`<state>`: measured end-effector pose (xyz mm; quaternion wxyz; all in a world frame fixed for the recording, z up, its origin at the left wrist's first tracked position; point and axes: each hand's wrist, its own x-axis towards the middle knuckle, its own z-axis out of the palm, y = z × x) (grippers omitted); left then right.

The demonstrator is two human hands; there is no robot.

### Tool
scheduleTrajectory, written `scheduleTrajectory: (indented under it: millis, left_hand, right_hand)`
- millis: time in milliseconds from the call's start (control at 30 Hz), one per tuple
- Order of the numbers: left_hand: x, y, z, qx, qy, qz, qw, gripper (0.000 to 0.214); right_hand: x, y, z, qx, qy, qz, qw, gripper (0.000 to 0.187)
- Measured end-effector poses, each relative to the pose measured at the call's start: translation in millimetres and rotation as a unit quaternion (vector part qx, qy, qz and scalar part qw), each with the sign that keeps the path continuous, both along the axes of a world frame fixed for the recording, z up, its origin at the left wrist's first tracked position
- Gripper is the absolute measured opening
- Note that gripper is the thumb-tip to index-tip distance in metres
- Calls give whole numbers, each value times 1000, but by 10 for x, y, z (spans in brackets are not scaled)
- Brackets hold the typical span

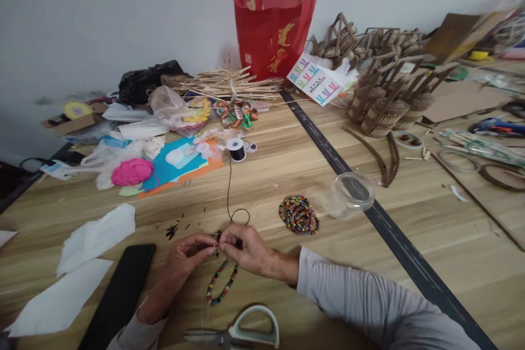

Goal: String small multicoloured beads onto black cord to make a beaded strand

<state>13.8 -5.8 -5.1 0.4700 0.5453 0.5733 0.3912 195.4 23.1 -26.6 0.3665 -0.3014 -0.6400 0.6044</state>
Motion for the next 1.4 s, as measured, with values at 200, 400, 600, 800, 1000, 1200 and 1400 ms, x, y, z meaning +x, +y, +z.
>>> scheduleTrajectory:
  millis: [200,400,600,800,1000,1200,1400]
  left_hand:
    - [-3,4,-2,3,-4,12,1000,6]
    - [0,-2,-1,-3,-17,10,1000,4]
    - [-6,-4,-39,-8,-13,8,1000,6]
    - [7,-9,-9,-13,-17,5,1000,6]
    - [8,-3,1,-9,-18,12,1000,6]
    - [11,-3,-3,-11,-27,10,1000,6]
    - [13,-8,-20,-20,-31,1,999,7]
  right_hand:
    - [1,2,9,-5,5,-4,1000,18]
    - [-2,4,15,-9,10,1,1000,19]
    - [0,3,6,5,9,0,1000,17]
    - [3,3,3,0,6,4,1000,19]
    - [1,4,-9,-3,13,-1,1000,20]
    - [-1,1,0,-14,17,4,1000,20]
    - [2,2,15,2,8,5,1000,19]
